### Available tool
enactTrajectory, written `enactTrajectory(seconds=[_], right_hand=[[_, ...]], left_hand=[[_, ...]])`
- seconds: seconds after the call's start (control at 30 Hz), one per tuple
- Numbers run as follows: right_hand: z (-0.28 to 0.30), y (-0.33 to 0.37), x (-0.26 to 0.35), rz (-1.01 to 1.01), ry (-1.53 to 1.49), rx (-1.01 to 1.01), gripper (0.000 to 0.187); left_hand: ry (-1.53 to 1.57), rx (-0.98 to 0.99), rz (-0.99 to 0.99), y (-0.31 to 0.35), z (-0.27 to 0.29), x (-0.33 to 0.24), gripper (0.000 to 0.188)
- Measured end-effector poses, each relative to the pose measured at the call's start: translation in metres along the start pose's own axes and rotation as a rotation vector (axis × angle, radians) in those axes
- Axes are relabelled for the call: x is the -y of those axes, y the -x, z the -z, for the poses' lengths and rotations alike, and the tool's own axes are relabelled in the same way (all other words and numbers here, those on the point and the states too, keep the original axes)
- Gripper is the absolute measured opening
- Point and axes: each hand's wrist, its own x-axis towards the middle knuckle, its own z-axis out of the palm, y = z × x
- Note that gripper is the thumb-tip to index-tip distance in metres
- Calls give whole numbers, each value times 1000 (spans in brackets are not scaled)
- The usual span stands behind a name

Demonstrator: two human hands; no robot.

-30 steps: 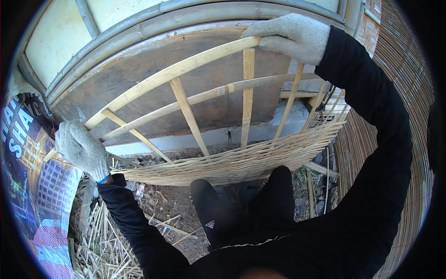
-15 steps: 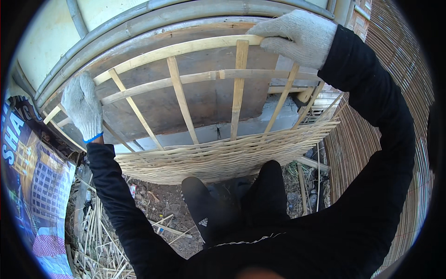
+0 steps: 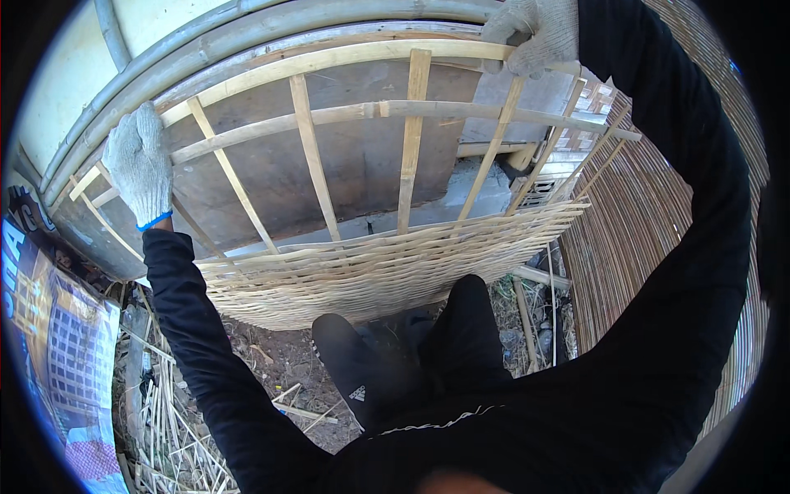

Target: Attaching and trimming bamboo strips to a wooden frame to create a woven panel.

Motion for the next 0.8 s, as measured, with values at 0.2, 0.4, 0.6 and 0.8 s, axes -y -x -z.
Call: enactTrajectory(seconds=[0.2, 0.4, 0.6, 0.8], right_hand=[[-13, 8, 23, -18, 479, -209, 28], [-63, 11, 22, -4, 826, -749, 20], [-115, -13, 14, -230, 1027, -966, 41], [-139, -24, 11, -192, 950, -1156, 49]], left_hand=[[22, 12, 61, -1, -5, -2, 31], [-68, 22, 3, -1, -7, 0, 32], [-100, 44, 22, 2, -8, 3, 35], [-50, 27, 55, 3, -9, 3, 37]])
